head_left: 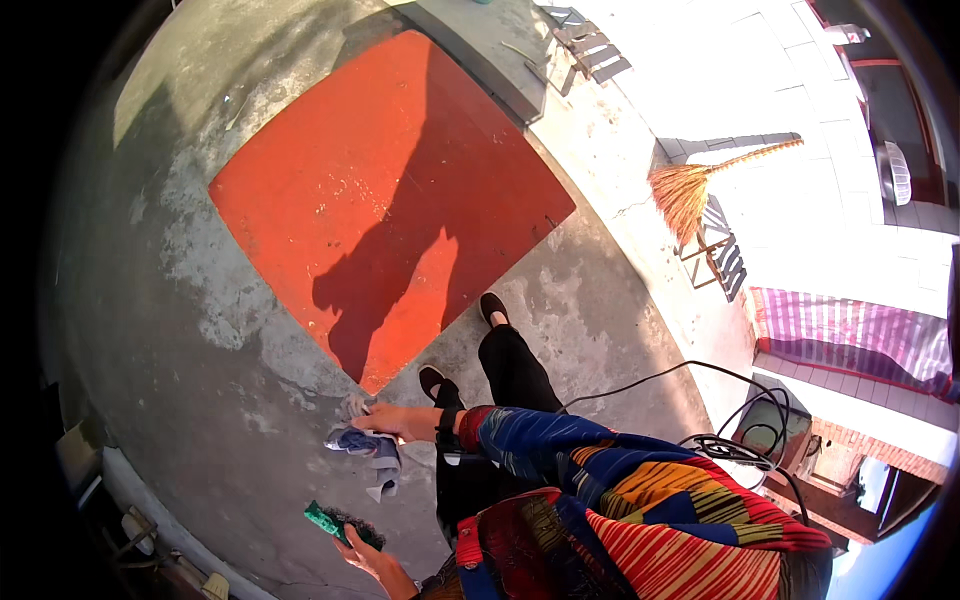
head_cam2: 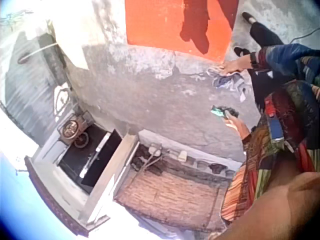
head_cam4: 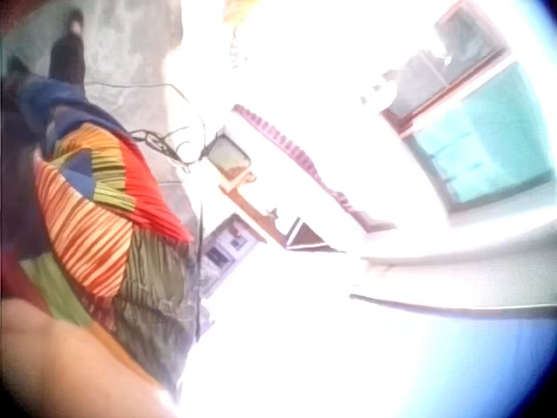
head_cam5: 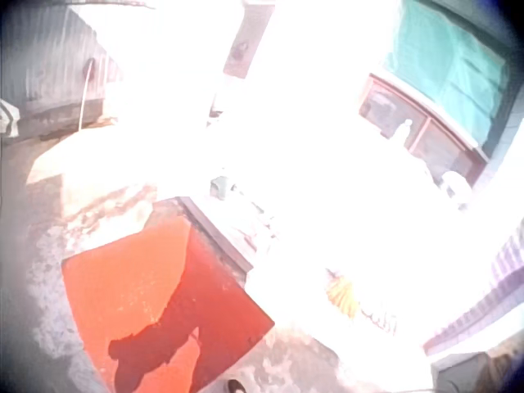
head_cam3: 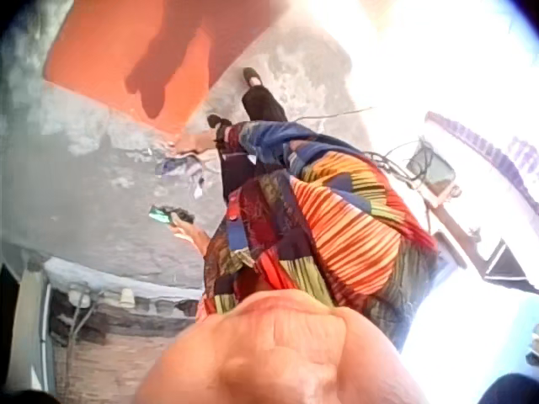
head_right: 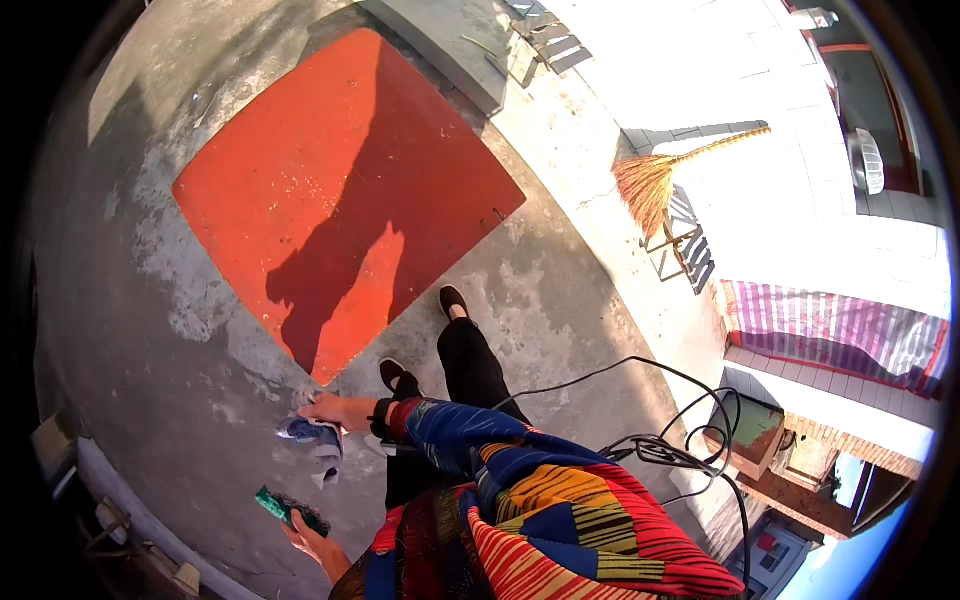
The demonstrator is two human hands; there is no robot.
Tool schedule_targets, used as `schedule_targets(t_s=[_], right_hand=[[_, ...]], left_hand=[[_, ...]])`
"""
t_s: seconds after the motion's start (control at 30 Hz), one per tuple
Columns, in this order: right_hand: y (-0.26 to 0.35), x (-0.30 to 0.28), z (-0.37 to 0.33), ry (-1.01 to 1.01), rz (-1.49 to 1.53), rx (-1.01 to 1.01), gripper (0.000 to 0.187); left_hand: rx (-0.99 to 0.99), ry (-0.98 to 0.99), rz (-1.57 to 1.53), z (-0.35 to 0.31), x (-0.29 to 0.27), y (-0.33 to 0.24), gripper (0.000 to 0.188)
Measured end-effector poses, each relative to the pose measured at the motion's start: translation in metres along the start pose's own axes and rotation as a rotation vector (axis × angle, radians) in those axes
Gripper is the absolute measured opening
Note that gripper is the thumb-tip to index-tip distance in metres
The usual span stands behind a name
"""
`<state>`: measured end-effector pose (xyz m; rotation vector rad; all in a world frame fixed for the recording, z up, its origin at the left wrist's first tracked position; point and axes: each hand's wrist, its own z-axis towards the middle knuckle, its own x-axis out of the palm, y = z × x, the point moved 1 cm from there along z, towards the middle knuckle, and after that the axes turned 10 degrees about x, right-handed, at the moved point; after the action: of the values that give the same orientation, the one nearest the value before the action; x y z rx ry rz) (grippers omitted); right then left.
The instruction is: Cleaning a wooden table and then an outdoor red table using a cloth and a scrubber.
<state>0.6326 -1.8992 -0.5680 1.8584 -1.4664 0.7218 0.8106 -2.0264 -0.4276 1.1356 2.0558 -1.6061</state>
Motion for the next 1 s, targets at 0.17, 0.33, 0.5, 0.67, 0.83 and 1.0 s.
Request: schedule_targets(t_s=[0.17, 0.33, 0.5, 0.67, 0.83, 1.0], right_hand=[[0.064, -0.040, -0.178, -0.268, -0.379, -0.335, 0.039], [0.001, -0.107, -0.346, -0.665, -0.201, -0.632, 0.036], [-0.160, -0.163, -0.490, -0.950, 0.294, -0.661, 0.040], [-0.309, -0.198, -0.597, -1.128, 0.563, -0.813, 0.033], [-0.436, -0.238, -0.715, -1.124, 0.918, -1.061, 0.031], [-0.497, -0.269, -0.837, -0.967, 1.105, -1.412, 0.030]], left_hand=[[1.145, 0.210, 0.617, 0.021, 0.032, -0.026, 0.035], [0.941, 0.668, 0.463, -0.045, 0.089, -0.093, 0.037], [0.927, 1.209, 0.474, -0.146, 0.146, -0.136, 0.041], [0.738, 1.548, 0.446, -0.293, 0.221, -0.131, 0.054], [0.756, 1.811, 0.292, -0.534, 0.256, -0.121, 0.035], [0.840, 1.939, 0.308, -0.662, 0.313, -0.095, 0.029]])
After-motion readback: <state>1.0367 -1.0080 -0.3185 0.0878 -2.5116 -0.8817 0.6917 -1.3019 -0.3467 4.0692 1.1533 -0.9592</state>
